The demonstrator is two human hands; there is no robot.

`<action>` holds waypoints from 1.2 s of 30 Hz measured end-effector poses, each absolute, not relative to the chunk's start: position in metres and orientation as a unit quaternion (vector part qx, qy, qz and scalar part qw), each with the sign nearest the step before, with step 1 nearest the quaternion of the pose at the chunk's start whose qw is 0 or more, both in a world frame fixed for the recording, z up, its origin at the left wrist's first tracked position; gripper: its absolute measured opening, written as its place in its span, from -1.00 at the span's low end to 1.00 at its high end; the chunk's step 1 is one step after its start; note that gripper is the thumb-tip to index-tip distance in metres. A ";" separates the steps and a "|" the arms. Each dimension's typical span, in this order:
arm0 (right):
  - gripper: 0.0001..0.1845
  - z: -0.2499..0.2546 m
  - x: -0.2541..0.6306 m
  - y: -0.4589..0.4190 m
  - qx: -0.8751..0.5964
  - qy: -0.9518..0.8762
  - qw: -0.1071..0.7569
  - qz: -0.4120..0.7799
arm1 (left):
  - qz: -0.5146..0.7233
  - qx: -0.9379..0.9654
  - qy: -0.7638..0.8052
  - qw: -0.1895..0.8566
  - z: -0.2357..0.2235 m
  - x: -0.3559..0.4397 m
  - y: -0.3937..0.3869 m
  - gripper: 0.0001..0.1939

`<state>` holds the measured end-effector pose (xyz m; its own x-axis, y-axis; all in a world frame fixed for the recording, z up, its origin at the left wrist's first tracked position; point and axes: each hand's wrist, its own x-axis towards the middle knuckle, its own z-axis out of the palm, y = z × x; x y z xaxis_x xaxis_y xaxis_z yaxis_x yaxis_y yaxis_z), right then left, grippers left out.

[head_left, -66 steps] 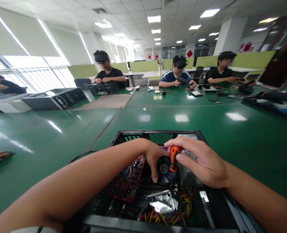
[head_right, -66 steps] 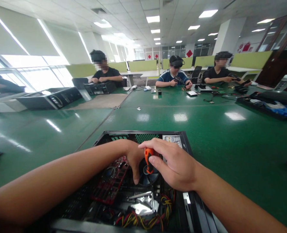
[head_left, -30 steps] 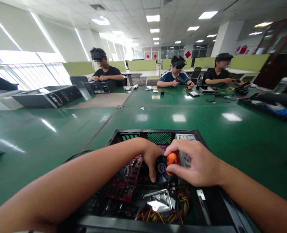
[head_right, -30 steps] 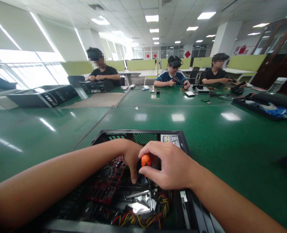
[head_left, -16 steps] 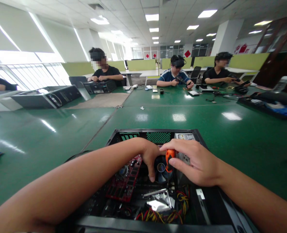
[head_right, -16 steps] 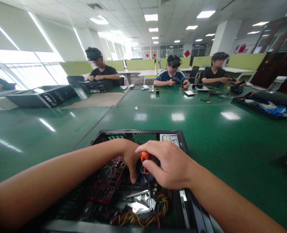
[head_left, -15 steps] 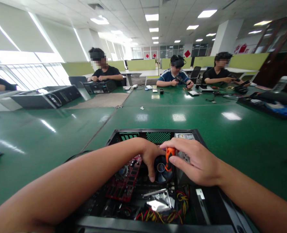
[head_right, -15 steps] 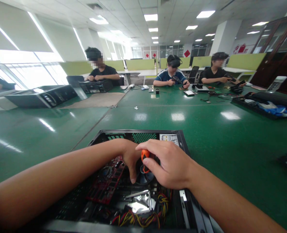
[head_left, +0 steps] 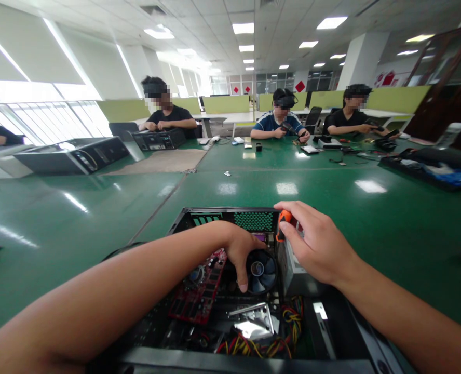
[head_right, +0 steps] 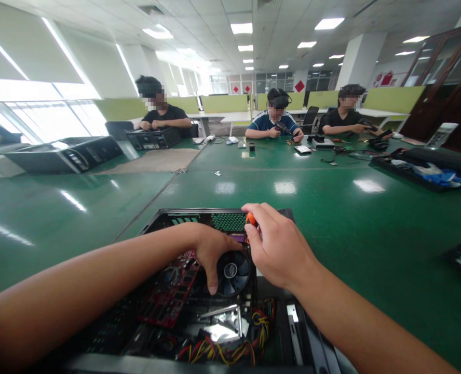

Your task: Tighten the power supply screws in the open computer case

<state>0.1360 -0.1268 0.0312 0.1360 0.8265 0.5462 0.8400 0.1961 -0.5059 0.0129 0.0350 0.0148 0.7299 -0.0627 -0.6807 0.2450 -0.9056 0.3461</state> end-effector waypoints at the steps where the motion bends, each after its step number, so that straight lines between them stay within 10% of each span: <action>1: -0.66 0.031 0.136 -0.127 -0.636 -0.659 0.402 -0.007 | -0.363 0.906 0.055 0.212 0.015 0.013 0.035 0.11; 36: -0.78 0.030 0.134 -0.125 -0.655 -0.663 0.361 -0.021 | -0.355 0.906 0.051 0.226 0.017 0.012 0.034 0.12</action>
